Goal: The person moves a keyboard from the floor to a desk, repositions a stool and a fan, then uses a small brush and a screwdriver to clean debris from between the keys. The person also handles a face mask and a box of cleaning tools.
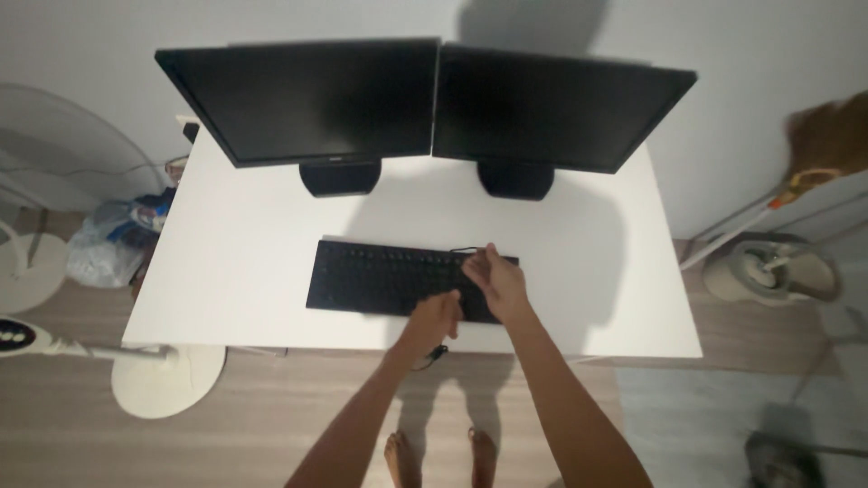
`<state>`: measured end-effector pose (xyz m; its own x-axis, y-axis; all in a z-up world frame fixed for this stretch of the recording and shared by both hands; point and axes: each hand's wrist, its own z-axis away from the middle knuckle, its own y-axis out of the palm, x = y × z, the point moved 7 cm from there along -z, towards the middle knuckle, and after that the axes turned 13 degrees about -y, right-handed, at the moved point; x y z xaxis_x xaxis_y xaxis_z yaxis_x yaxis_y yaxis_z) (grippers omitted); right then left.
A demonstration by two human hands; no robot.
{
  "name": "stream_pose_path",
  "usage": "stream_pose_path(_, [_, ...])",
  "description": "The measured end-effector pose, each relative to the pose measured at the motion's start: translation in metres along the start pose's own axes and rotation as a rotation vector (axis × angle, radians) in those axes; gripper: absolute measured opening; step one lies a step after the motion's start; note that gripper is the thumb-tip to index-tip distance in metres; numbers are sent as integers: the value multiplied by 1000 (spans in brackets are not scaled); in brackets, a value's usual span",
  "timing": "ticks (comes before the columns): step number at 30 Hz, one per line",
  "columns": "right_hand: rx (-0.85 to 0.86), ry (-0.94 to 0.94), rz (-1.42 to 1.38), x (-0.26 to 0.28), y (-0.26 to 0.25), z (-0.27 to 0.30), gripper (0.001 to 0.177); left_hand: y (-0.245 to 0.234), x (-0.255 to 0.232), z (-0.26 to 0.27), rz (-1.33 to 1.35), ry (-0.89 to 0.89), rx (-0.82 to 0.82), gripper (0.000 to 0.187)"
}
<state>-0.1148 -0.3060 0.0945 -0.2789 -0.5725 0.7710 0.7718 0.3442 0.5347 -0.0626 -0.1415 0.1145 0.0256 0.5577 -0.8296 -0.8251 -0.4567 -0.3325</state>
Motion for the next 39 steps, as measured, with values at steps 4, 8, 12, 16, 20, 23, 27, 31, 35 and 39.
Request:
stream_pose_path(4, [180, 6, 327, 32, 29, 52, 38, -17, -35, -20, 205, -74, 47, 48])
stream_pose_path(8, [408, 229, 488, 22, 25, 80, 71, -46, -86, -37, 435, 27, -130, 48])
stream_pose_path(12, [485, 97, 560, 48, 6, 82, 70, -41, -103, -59, 953, -36, 46, 41])
stream_pose_path(16, [384, -68, 800, 137, 28, 106, 44, -33, -114, -70, 1008, -104, 75, 47])
stream_pose_path(20, [275, -401, 1175, 202, 5, 70, 37, -19, -141, -78, 948, -121, 135, 49])
stream_pose_path(23, [305, -647, 1181, 250, 0, 63, 36, -7, -164, -67, 837, -135, 185, 51])
stream_pose_path(27, [288, -700, 1327, 314, 24, 66, 42, 4, -190, -63, 606, -194, 191, 54])
stream_pose_path(31, [420, -709, 1462, 330, 36, 28, 39, 8, -194, -80, 560, -259, 172, 52])
stream_pose_path(35, [548, -610, 1530, 302, 25, -29, 36, 17, -167, -130, 553, -212, 160, 52])
stream_pose_path(39, [662, -473, 1670, 255, 11, -66, 27, 23, -153, -123, 377, -387, 44, 38])
